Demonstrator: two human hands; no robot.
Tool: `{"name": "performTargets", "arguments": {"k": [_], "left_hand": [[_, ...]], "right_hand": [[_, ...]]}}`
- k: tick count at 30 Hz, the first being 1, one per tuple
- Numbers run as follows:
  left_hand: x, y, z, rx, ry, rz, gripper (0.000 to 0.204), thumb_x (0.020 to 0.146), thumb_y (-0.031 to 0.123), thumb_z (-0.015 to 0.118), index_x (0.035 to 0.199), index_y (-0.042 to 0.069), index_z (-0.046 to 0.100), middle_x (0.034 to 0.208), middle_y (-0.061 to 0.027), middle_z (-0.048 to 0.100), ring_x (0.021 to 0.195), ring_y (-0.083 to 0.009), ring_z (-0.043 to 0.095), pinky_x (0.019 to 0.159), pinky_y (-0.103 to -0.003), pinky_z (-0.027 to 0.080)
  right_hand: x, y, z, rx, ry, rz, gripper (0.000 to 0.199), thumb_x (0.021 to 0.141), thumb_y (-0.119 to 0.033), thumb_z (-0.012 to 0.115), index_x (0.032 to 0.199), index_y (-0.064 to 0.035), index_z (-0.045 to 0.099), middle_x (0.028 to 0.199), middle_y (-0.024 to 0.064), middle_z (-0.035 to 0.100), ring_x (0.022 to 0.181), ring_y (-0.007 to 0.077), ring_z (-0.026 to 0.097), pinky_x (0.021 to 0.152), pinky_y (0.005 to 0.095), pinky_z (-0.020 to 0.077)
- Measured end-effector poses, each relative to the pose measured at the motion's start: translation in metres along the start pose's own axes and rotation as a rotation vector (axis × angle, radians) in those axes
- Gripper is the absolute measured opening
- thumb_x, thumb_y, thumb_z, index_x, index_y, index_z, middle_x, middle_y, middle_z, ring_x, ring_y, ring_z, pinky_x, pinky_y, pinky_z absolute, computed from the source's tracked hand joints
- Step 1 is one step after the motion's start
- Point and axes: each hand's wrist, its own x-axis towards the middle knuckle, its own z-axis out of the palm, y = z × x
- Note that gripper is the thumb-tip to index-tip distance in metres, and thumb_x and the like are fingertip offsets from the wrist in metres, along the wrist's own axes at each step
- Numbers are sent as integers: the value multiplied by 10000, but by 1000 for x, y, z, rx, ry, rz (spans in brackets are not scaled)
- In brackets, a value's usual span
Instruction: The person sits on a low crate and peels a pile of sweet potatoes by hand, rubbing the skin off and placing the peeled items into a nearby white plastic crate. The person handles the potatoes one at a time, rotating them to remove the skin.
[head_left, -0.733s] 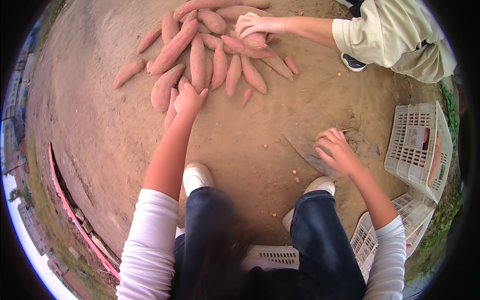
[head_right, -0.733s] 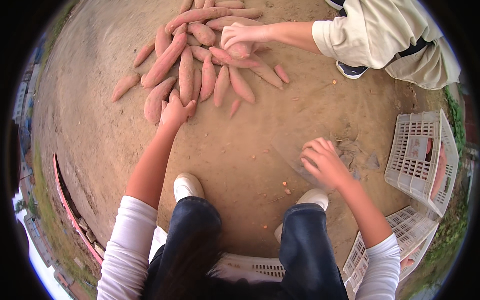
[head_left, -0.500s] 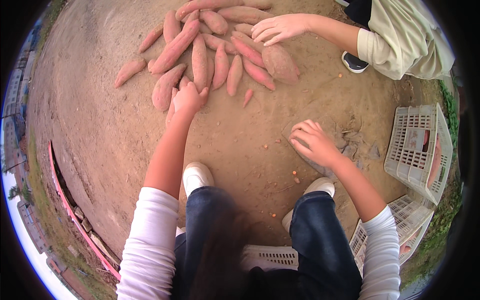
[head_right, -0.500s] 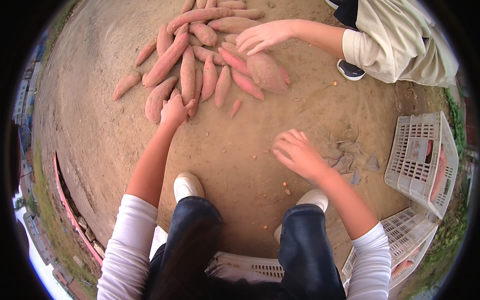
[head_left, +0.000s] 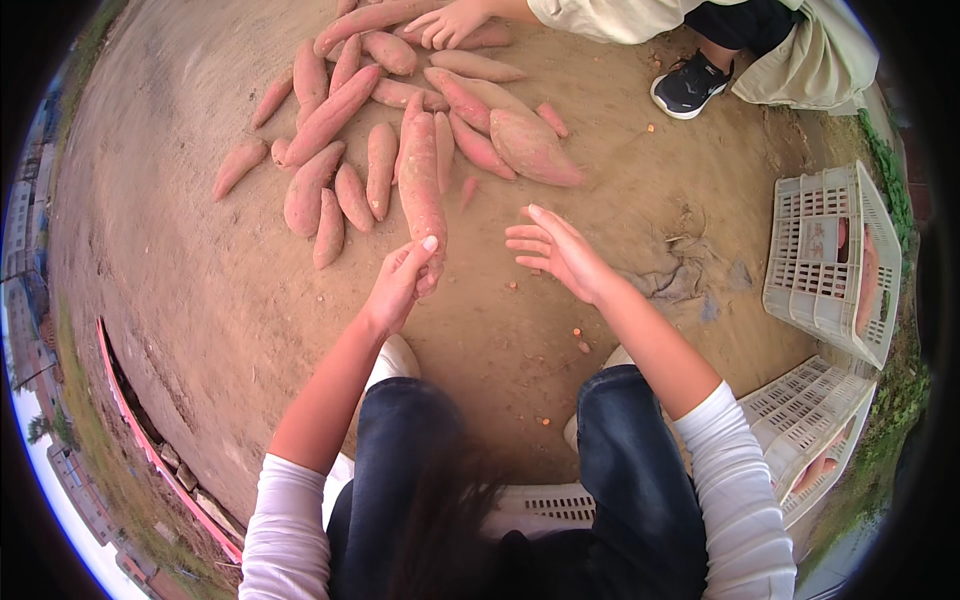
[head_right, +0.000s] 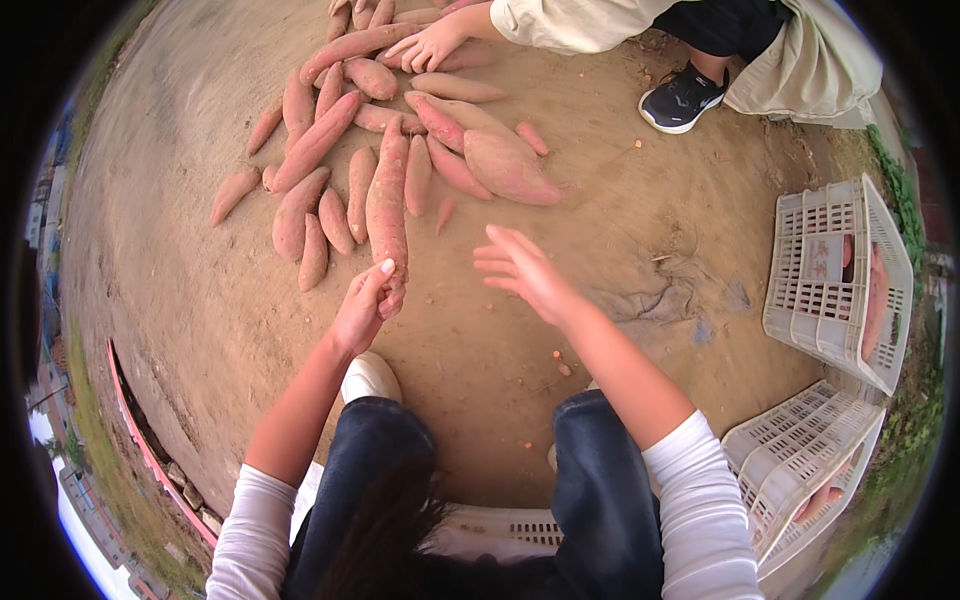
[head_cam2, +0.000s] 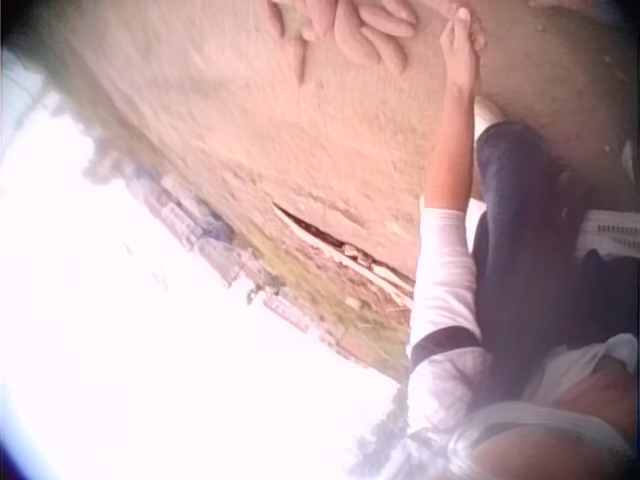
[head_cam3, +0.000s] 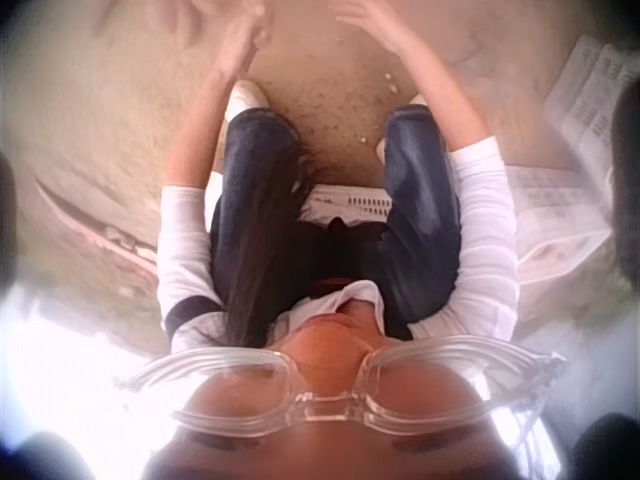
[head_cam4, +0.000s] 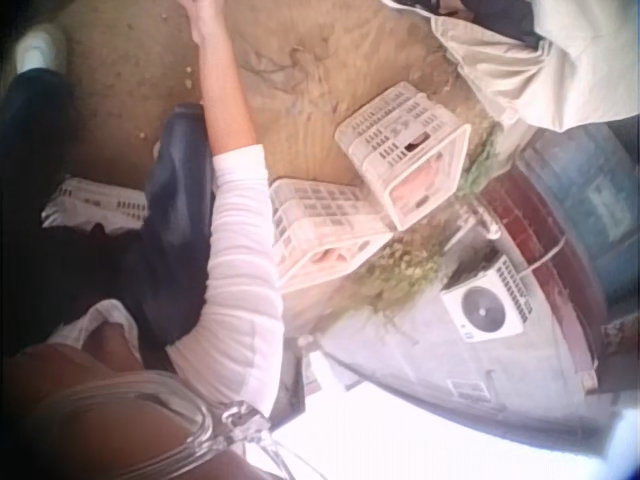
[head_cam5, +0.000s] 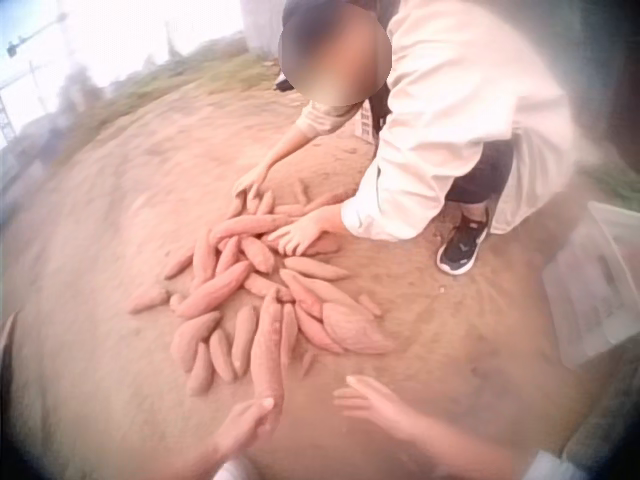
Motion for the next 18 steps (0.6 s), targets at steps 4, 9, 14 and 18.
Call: {"name": "performTargets", "arguments": {"k": [4,9,14,18], "left_hand": [[-15,-7,31,225,-139,-86,307,984,381,617,993,74,615,731,21,560,644,-56,451,587,-226,339],[3,-28,63,440,-324,-81,337,929,307,699,1083,22,607,821,-20,653,775,-82,596,698,-259,466],[36,-48,95,499,-198,-159,400,821,263,753,1073,-5,596,785,-39,645,761,-126,631,672,-313,511],[46,-53,114,511,-37,-201,408,758,213,742,1045,-34,591,758,-101,649,731,-212,658,671,-361,530]], "right_hand": [[7,-1,18,367,-3,77,713,932,-497,642,1396,-14,395,1179,142,604,1112,235,595,940,400,507],[4,17,25,454,286,-23,372,835,-205,779,1073,-33,551,915,90,649,824,192,658,738,345,569],[2,36,20,262,327,-181,261,827,-160,750,979,-25,585,834,90,642,723,189,648,673,338,548],[24,31,0,355,412,-134,242,807,-140,736,958,-23,587,828,101,642,693,187,644,636,351,534]]}}
